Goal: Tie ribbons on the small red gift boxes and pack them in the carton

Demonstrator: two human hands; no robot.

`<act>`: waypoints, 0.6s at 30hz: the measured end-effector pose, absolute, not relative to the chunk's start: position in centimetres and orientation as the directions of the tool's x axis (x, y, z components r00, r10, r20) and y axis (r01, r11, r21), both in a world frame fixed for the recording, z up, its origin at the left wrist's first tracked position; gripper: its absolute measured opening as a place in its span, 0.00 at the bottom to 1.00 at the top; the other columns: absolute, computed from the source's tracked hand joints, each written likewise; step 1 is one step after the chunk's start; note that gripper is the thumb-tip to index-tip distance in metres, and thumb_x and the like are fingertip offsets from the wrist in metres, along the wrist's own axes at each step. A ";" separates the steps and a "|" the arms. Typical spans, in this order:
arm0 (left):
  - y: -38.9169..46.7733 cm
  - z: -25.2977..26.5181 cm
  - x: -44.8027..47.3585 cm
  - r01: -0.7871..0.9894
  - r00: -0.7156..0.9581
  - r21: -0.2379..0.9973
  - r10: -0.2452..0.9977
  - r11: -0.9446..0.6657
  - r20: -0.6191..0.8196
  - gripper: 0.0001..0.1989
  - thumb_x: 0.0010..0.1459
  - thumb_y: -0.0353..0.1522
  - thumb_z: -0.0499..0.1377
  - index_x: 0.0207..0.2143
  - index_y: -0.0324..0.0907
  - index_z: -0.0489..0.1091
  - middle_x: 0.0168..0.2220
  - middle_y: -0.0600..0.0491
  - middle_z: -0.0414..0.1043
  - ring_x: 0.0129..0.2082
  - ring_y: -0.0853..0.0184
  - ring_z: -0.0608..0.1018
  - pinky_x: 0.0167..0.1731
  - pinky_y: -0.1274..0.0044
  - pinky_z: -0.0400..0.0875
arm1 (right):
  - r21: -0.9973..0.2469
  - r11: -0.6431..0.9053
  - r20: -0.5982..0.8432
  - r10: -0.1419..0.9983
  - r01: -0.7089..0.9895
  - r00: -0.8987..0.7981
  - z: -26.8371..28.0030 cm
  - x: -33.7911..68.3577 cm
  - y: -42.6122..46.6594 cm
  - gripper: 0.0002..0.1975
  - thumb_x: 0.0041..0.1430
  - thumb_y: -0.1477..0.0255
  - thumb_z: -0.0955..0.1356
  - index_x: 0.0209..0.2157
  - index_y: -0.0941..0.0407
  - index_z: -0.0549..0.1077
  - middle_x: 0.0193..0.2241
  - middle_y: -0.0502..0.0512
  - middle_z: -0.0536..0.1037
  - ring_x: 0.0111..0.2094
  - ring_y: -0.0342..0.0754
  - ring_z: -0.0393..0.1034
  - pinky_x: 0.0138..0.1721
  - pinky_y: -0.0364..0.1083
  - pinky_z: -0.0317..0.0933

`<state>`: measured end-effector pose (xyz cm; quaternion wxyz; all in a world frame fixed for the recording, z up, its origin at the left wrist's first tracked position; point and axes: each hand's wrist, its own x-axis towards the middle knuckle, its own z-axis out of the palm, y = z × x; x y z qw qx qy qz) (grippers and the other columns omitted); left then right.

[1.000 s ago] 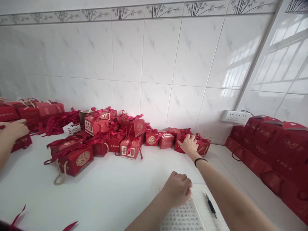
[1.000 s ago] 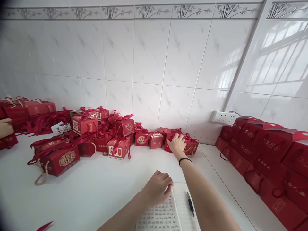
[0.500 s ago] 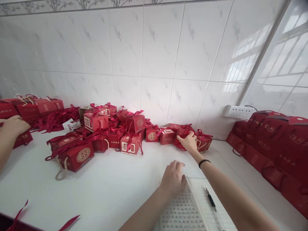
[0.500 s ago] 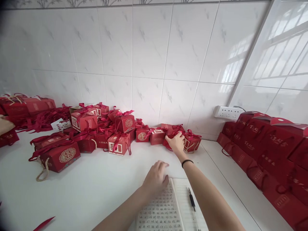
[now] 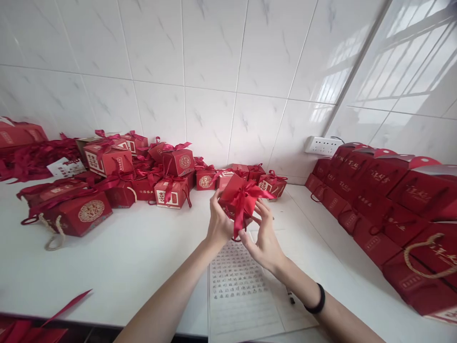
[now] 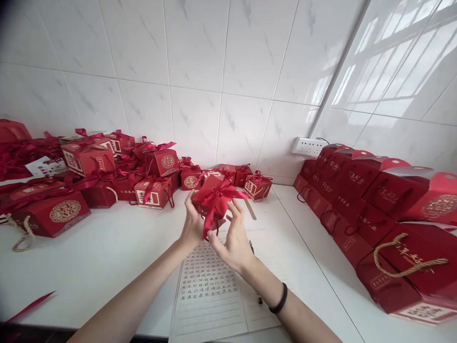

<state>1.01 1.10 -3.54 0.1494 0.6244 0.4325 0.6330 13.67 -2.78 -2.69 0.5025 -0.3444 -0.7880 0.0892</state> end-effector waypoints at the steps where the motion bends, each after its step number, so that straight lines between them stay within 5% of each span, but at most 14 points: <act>1: 1.3 -3.2 0.5 0.352 -0.169 0.730 0.727 -0.586 0.665 0.48 0.38 0.36 0.67 0.56 0.37 0.43 0.54 0.35 0.59 0.52 0.53 0.70 0.50 0.60 0.67 | -0.499 0.769 0.730 0.621 0.398 -0.284 -3.0 14.0 -2.5 0.33 0.61 0.64 0.63 0.61 0.51 0.41 0.59 0.66 0.49 0.61 0.60 0.49 0.50 0.61 0.64; 4: 1.8 -2.8 -1.0 0.357 -0.118 0.760 0.781 -0.542 0.613 0.42 0.38 0.37 0.67 0.52 0.40 0.48 0.51 0.40 0.64 0.49 0.55 0.73 0.46 0.63 0.70 | -0.468 0.810 0.765 0.572 0.354 -0.297 -4.0 15.5 -1.0 0.32 0.59 0.66 0.65 0.60 0.50 0.45 0.55 0.64 0.56 0.54 0.57 0.60 0.48 0.59 0.67; 8: 2.5 -3.1 -2.4 0.271 0.140 0.738 0.784 -0.618 0.605 0.38 0.43 0.39 0.61 0.54 0.43 0.46 0.50 0.44 0.67 0.49 0.56 0.74 0.48 0.62 0.70 | -0.409 0.796 0.804 0.546 0.446 -0.237 -4.3 18.0 0.5 0.37 0.54 0.62 0.70 0.59 0.50 0.48 0.53 0.65 0.57 0.51 0.58 0.62 0.43 0.59 0.68; 14: 3.0 -3.5 -2.7 0.273 0.409 0.538 0.602 -0.798 0.686 0.36 0.42 0.39 0.58 0.55 0.45 0.55 0.51 0.44 0.65 0.54 0.52 0.69 0.53 0.58 0.65 | -0.714 0.655 0.541 0.741 0.247 -0.398 -2.9 19.5 0.1 0.52 0.50 0.53 0.71 0.63 0.50 0.33 0.61 0.70 0.51 0.61 0.61 0.53 0.52 0.62 0.62; 18: 3.0 -3.4 -2.7 0.306 0.436 0.532 0.613 -0.790 0.659 0.42 0.40 0.34 0.60 0.60 0.44 0.53 0.55 0.44 0.62 0.57 0.52 0.66 0.56 0.58 0.62 | -0.699 0.672 0.558 0.726 0.244 -0.401 -2.7 19.6 -0.1 0.53 0.48 0.54 0.72 0.64 0.51 0.35 0.60 0.70 0.54 0.61 0.62 0.52 0.51 0.61 0.63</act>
